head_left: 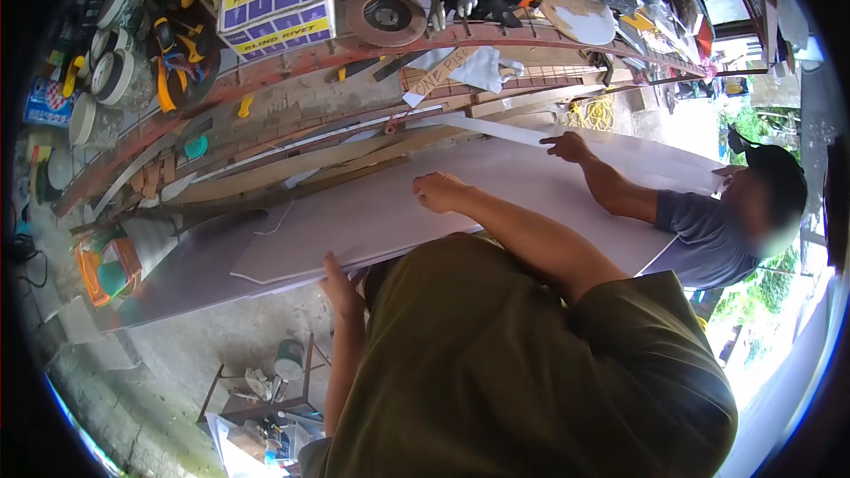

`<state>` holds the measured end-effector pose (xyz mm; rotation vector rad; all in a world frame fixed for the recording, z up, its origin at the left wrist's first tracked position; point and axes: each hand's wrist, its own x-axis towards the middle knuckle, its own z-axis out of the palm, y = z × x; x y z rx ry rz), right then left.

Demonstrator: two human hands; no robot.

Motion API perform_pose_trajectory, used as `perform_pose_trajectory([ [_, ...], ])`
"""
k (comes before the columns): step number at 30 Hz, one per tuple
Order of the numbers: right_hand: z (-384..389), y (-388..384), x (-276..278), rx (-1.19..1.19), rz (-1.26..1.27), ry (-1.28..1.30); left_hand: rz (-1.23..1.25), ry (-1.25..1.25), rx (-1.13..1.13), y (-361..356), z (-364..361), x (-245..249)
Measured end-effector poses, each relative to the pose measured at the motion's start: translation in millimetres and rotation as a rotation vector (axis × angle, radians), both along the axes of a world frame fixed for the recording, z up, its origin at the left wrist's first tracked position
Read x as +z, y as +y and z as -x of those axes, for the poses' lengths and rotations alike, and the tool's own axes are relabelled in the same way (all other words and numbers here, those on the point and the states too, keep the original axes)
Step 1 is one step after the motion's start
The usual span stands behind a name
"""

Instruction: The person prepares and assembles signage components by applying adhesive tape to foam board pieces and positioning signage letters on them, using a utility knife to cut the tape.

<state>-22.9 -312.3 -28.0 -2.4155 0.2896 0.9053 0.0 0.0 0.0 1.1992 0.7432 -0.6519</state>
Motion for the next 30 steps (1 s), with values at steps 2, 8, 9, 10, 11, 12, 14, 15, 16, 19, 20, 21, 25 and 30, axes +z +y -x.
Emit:
perform_pose_trajectory([
  [2, -2, 2, 3, -0.019, -0.003, -0.022, -0.006, 0.011, 0.0, 5, -1, -13],
  [8, -2, -1, 14, -0.017, 0.012, 0.038, -0.019, 0.015, -0.01, -8, 4, 8],
  [9, -2, 0, 11, -0.015, 0.007, 0.031, -0.021, 0.02, -0.012, -6, 3, 6],
  [10, -2, 0, 8, -0.014, 0.003, 0.023, -0.021, 0.025, -0.013, -4, 4, 2],
  [11, -1, 0, 5, -0.013, 0.001, 0.016, -0.02, 0.029, -0.016, -3, 4, -1],
  [12, -3, 1, 9, -0.014, 0.005, 0.024, -0.03, 0.026, -0.016, -2, 3, -2],
  [14, -6, 4, 16, -0.016, 0.012, 0.042, -0.049, 0.023, -0.015, -3, 3, -3],
  [15, -1, 1, 5, -0.011, 0.0, 0.009, -0.038, 0.012, -0.001, -3, 4, -2],
  [16, 4, -1, -9, -0.005, -0.013, -0.024, -0.027, 0.001, 0.014, -4, 4, -1],
  [19, 5, -2, -18, 0.006, -0.002, -0.025, -0.032, 0.007, 0.029, -5, 4, -2],
  [20, 4, -1, -15, 0.005, 0.007, -0.008, -0.04, 0.015, 0.029, -5, 3, -2],
  [21, 1, 1, -7, 0.004, 0.016, 0.01, -0.028, 0.015, 0.03, -5, 3, -1],
  [25, -4, 5, 9, -0.016, 0.017, 0.039, -0.004, 0.015, 0.019, -3, 5, -5],
  [30, 1, 4, -2, -0.021, 0.007, -0.012, -0.027, 0.035, 0.036, -7, 2, 2],
])
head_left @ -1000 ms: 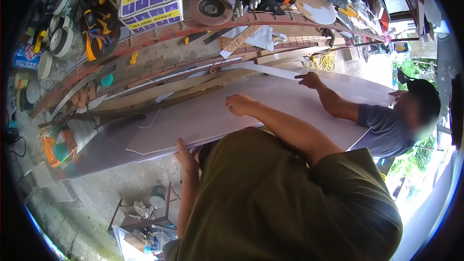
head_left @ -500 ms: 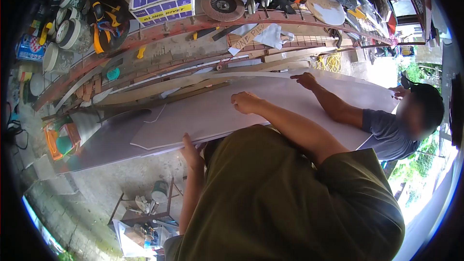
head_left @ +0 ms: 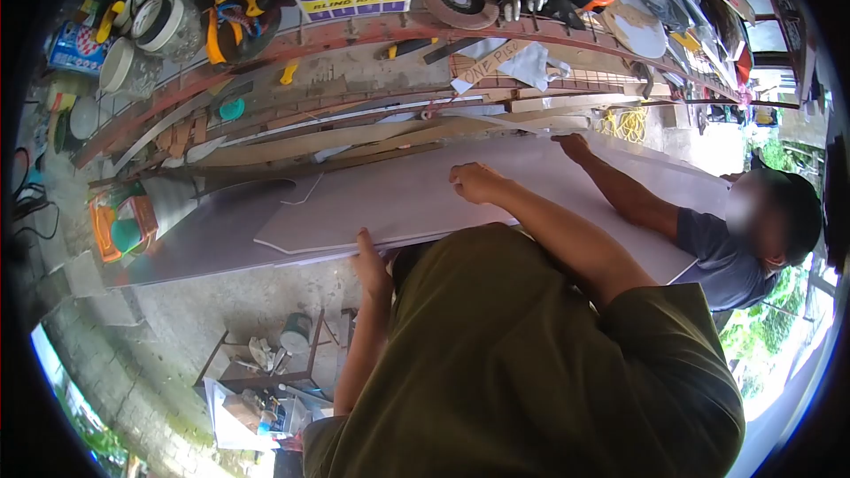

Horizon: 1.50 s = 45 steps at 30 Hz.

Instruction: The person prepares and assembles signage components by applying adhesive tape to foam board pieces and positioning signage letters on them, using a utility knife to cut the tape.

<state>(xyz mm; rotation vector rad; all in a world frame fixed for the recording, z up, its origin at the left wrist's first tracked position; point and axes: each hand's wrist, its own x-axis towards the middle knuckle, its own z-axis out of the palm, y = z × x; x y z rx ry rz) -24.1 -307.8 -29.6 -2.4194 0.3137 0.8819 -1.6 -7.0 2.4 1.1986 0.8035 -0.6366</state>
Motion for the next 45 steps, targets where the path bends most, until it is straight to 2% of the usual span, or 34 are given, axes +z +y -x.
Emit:
perform_pose_trajectory([
  [5, -1, 0, 2, -0.004, 0.0, -0.023, 0.051, -0.015, 0.028, 3, 2, -10],
  [8, -2, 0, 3, -0.014, 0.0, -0.024, -0.006, 0.021, -0.003, -2, -1, 2],
  [17, -2, 1, 8, -0.034, -0.023, -0.009, -0.001, 0.034, -0.01, 1, 1, -6],
  [20, -6, 0, 11, -0.033, -0.019, 0.037, -0.031, 0.044, 0.045, -6, -3, 11],
  [23, -3, -1, 3, -0.004, 0.021, 0.044, -0.019, 0.015, 0.03, -1, 2, -6],
  [35, -26, 37, 63, 0.149, -0.274, 0.198, 0.055, 0.021, 0.005, 3, -2, 0],
  [38, -24, 47, 72, 0.219, -0.357, 0.197, 0.025, -0.113, -0.011, 11, 10, -39],
  [45, -30, 62, 66, 0.309, -0.346, 0.17, 0.094, -0.008, -0.056, 9, -5, 1],
])
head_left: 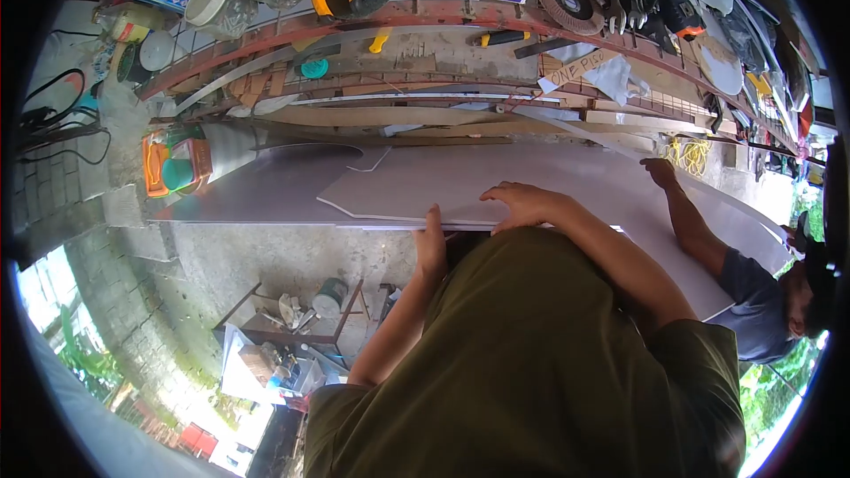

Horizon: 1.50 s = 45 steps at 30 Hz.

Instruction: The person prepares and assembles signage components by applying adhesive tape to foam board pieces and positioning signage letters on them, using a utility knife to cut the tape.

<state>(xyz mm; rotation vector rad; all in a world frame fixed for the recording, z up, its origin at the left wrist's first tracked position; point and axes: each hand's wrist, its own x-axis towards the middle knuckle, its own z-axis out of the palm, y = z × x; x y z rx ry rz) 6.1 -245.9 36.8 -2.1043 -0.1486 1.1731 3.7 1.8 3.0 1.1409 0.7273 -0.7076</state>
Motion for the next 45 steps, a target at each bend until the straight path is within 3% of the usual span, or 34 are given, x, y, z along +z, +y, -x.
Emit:
perform_pose_trajectory([
  [5, 0, 11, -11, 0.078, -0.028, -0.095, -0.003, -0.039, -0.046, 13, 11, -49],
  [11, -1, 30, 3, 0.116, -0.011, -0.146, -0.013, 0.118, -0.04, -3, 0, 17],
  [20, 31, 64, 19, -0.015, 0.206, -0.369, -0.021, 0.142, -0.304, 19, -3, 14],
  [23, 43, 75, 11, -0.109, 0.305, -0.488, -0.132, 0.174, -0.438, 36, -10, 11],
  [29, 55, 110, 17, -0.397, 0.563, -0.585, 0.116, -0.148, -1.337, 111, -65, 33],
  [32, 63, 129, 9, -0.49, 0.697, -0.691, 0.194, -0.193, -1.466, 150, -112, 68],
  [33, 58, 136, 17, -0.543, 0.718, -0.647, 0.244, -0.165, -1.399, 157, -132, 81],
  [36, 62, 142, 13, -0.635, 0.726, -0.762, 0.048, -0.178, -1.258, 175, -185, 94],
  [41, 63, 146, 17, -0.674, 0.667, -0.756, -0.258, -0.203, -1.009, 209, -257, 52],
  [45, 59, 147, 9, -0.655, 0.761, -0.755, -0.641, -0.338, -1.247, 243, -293, -19],
])
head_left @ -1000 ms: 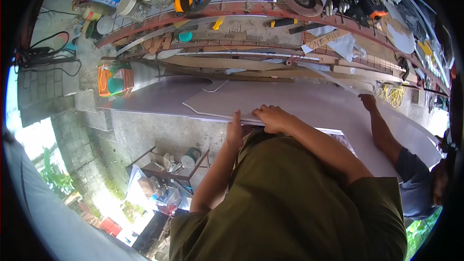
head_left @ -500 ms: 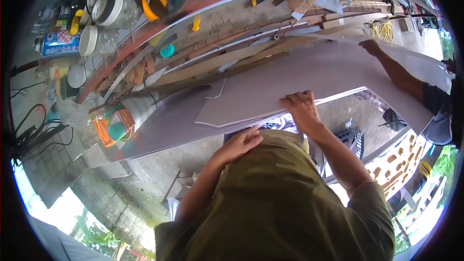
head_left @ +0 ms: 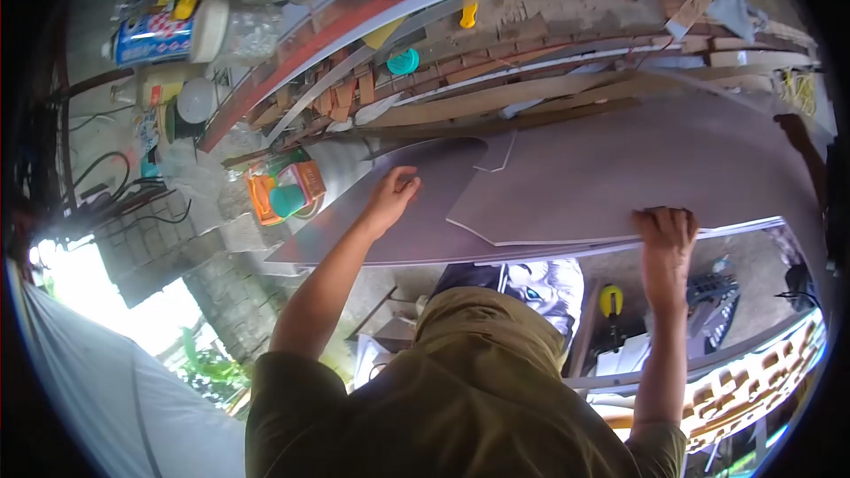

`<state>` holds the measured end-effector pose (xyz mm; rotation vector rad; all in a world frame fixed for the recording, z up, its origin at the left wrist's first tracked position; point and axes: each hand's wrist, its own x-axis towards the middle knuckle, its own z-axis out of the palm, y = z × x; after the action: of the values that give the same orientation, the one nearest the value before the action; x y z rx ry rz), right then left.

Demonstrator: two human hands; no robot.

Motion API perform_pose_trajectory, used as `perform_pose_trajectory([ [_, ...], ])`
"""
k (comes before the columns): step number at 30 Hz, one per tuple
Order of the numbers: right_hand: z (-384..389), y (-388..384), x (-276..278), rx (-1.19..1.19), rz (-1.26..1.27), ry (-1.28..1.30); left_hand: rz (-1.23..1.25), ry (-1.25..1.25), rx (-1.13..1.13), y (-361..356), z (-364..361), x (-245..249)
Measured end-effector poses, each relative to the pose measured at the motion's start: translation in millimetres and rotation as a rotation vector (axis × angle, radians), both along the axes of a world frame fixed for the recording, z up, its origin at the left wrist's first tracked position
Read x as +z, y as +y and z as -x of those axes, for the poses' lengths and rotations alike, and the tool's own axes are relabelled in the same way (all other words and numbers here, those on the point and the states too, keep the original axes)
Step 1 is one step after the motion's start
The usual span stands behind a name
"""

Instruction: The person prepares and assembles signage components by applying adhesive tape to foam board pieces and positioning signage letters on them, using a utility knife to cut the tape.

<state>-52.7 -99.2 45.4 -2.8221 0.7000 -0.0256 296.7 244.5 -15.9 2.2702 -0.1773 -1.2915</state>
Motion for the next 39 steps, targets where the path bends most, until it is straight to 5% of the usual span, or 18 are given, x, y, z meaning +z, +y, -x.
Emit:
perform_pose_trajectory([
  [7, -5, 2, -2, -0.068, -0.048, 0.134, -0.411, -0.165, -0.21, 48, -79, -199],
  [10, 7, 7, -23, -0.079, 0.042, 0.145, -0.392, -0.283, -0.217, 70, -106, -295],
  [14, 15, 14, -29, -0.142, 0.111, 0.218, -0.388, -0.229, -0.292, 95, -137, -378],
  [19, 44, 31, -29, -0.194, 0.064, 0.419, -0.465, -0.221, -0.38, 80, -157, -423],
  [25, 18, 28, -29, -0.349, 0.07, 0.579, -0.497, -0.045, -0.176, 88, -179, -477],
  [27, 41, 31, -22, -0.33, 0.017, 0.582, -0.485, 0.11, 0.109, 63, -169, -467],
  [29, 3, 53, -43, -1.027, -0.036, 0.178, -0.447, 0.2, 0.367, 52, -166, -476],
  [31, -5, 52, -44, -1.003, -0.042, 0.125, -0.374, 0.223, 0.609, 64, -169, -507],
  [33, 13, 25, -24, -0.286, -0.017, 0.438, -0.29, 0.265, 0.751, 70, -169, -526],
  [36, 10, 24, -32, -0.313, 0.015, 0.306, -0.107, 0.276, 0.94, 73, -171, -550],
  [38, -2, 44, -47, -0.652, 0.001, 0.128, -0.045, 0.245, 1.03, 68, -168, -556],
  [39, -4, 44, -46, -0.632, 0.005, 0.14, -0.032, 0.211, 1.041, 66, -166, -555],
])
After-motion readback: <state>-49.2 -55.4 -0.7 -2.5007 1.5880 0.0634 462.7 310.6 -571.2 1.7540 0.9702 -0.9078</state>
